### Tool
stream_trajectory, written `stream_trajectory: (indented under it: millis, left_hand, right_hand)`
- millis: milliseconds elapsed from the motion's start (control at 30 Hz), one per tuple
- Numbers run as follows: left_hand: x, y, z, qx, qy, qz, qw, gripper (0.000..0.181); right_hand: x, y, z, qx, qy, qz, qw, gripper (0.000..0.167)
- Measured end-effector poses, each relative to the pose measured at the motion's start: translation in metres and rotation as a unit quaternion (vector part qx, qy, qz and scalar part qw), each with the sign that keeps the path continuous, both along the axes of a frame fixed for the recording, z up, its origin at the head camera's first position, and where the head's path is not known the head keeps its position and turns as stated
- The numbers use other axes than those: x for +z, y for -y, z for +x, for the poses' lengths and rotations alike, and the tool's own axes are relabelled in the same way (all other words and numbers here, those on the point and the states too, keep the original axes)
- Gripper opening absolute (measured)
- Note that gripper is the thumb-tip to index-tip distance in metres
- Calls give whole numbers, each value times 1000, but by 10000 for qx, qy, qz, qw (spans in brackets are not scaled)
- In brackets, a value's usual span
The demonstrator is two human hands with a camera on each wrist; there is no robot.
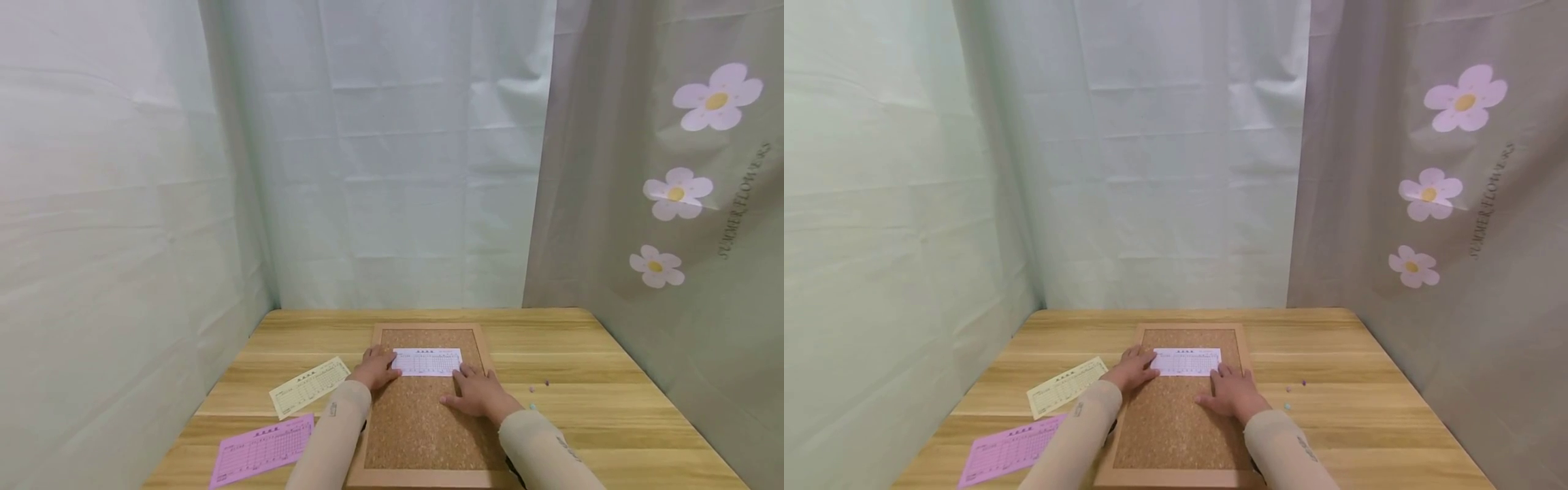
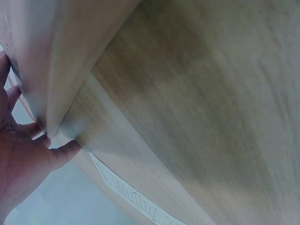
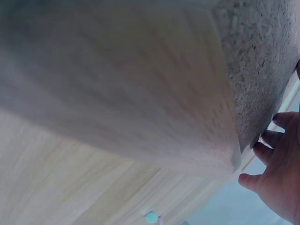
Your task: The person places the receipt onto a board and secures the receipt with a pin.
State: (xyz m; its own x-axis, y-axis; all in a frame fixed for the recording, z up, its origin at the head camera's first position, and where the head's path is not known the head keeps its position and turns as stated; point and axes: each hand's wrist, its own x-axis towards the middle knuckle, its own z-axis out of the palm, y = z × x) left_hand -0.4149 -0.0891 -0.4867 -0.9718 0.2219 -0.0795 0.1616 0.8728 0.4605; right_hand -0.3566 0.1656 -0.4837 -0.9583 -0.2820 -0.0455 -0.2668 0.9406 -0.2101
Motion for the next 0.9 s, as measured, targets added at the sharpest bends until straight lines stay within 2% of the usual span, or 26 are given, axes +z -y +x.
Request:
stream_trajectory:
  millis: [467, 767, 900]
  left_hand:
    - [-9, 2, -5, 18, -94, 70, 9999, 57]
    - [-2, 2, 3, -55, -100, 147, 9998, 56]
    - [0, 2, 3, -87, -38, 97, 9999, 58]
  right_hand:
    - [-2, -4, -1, 72, -1, -129, 9999, 77]
    - [1, -8, 2, 147, 7, -199, 9997, 78]
    - [2, -12, 1, 159, -37, -192, 9997, 79]
